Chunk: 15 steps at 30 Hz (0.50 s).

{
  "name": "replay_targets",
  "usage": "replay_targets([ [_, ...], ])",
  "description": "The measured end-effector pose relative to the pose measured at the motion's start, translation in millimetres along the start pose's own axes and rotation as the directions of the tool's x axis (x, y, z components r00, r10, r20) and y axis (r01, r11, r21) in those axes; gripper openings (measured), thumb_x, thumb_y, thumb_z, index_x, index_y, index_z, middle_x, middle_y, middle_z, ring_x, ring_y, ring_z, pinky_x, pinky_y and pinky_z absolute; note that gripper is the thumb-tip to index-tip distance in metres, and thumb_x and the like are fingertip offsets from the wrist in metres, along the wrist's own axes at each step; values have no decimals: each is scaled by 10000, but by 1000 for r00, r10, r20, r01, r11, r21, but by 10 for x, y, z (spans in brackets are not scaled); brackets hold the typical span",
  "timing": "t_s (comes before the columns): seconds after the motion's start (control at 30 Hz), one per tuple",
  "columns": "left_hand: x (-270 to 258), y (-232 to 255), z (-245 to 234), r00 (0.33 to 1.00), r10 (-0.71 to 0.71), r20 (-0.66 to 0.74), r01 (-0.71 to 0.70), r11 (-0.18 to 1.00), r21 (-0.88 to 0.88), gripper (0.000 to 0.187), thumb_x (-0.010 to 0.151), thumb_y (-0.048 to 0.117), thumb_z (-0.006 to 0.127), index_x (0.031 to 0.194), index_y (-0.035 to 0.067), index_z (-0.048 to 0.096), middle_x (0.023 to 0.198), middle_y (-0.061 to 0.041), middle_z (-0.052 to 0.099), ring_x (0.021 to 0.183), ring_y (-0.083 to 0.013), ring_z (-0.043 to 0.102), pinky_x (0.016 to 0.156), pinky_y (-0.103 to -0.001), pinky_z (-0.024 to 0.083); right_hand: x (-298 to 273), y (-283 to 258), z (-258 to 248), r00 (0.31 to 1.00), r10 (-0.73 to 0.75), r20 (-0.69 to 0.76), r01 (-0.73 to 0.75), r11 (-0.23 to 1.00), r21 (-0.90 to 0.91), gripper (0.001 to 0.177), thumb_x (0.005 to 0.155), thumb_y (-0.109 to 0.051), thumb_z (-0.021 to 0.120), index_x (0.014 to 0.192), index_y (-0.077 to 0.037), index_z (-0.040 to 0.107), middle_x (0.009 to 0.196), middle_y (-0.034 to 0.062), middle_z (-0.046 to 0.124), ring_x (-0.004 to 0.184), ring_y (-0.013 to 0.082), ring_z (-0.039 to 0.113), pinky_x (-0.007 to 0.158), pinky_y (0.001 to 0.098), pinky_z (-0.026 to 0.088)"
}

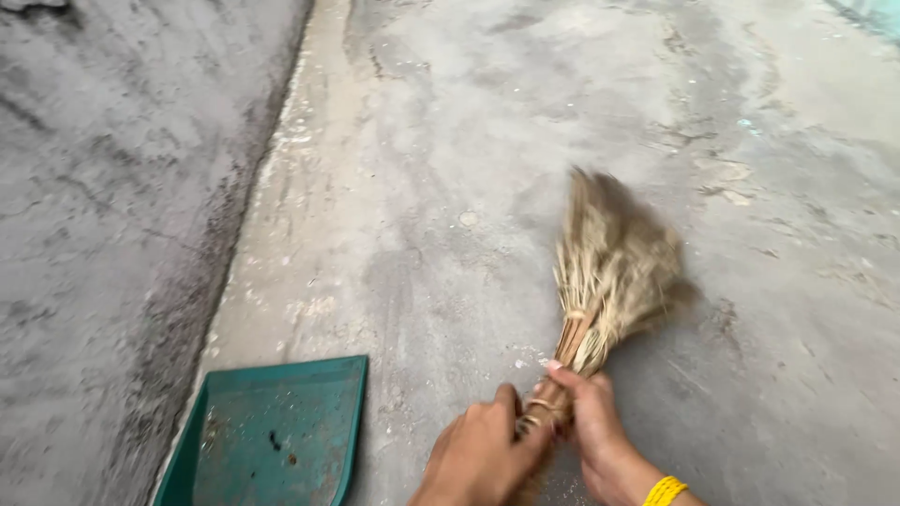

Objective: The person sweeps a concrete floor with a short broom, gathering debris into a green dustpan. They repeatedly reposition the dustpan to different spots and sweep the dirt into it.

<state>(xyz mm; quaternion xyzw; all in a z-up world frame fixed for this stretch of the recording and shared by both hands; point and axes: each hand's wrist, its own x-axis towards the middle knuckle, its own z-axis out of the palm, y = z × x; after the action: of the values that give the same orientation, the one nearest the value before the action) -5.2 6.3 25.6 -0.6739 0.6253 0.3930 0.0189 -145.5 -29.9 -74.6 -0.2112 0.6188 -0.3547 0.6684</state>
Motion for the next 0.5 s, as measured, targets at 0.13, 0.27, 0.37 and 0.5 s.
replay_targets([
  [0.13, -23, 210, -51, 984, -143, -104, 111, 957, -266, 546, 942, 551, 544, 1193, 72, 620, 745, -191, 728, 717, -297, 715, 739, -471, 552, -194, -266, -142, 994, -88, 68, 75, 982, 173, 210, 885, -142, 627, 1048, -33, 548, 748, 103, 652, 620, 204, 643, 545, 341, 559],
  [0.27, 240, 296, 226, 982, -187, 43, 174, 776, -606, 550, 965, 557, 477, 1203, 73, 585, 815, -96, 691, 700, -204, 706, 606, -380, 583, -263, -435, -542, 996, -26, 89, 45, 974, -223, 484, 840, -89, 648, 1290, -161, 486, 660, 91, 576, 503, 242, 550, 418, 398, 434],
  [0.37, 378, 360, 421, 978, -118, 171, 200, 759, -620, 627, 979, 612, 435, 1214, 53, 592, 873, -95, 684, 723, -189, 687, 622, -381, 584, -154, -488, -914, 977, 65, 203, 60, 830, -555, 600, 870, -177, 691, 1427, -237, 478, 621, 79, 550, 462, 224, 516, 412, 373, 411],
  [0.5, 331, 517, 484, 957, -64, 283, 161, 928, -336, 764, 1005, 653, 370, 1259, -26, 610, 1052, -188, 711, 959, -295, 703, 913, -495, 557, 67, -625, -1186, 979, 147, 141, 54, 483, -874, 773, 926, -359, 676, 1584, -332, 271, 653, 33, 621, 502, 155, 586, 477, 323, 506],
])
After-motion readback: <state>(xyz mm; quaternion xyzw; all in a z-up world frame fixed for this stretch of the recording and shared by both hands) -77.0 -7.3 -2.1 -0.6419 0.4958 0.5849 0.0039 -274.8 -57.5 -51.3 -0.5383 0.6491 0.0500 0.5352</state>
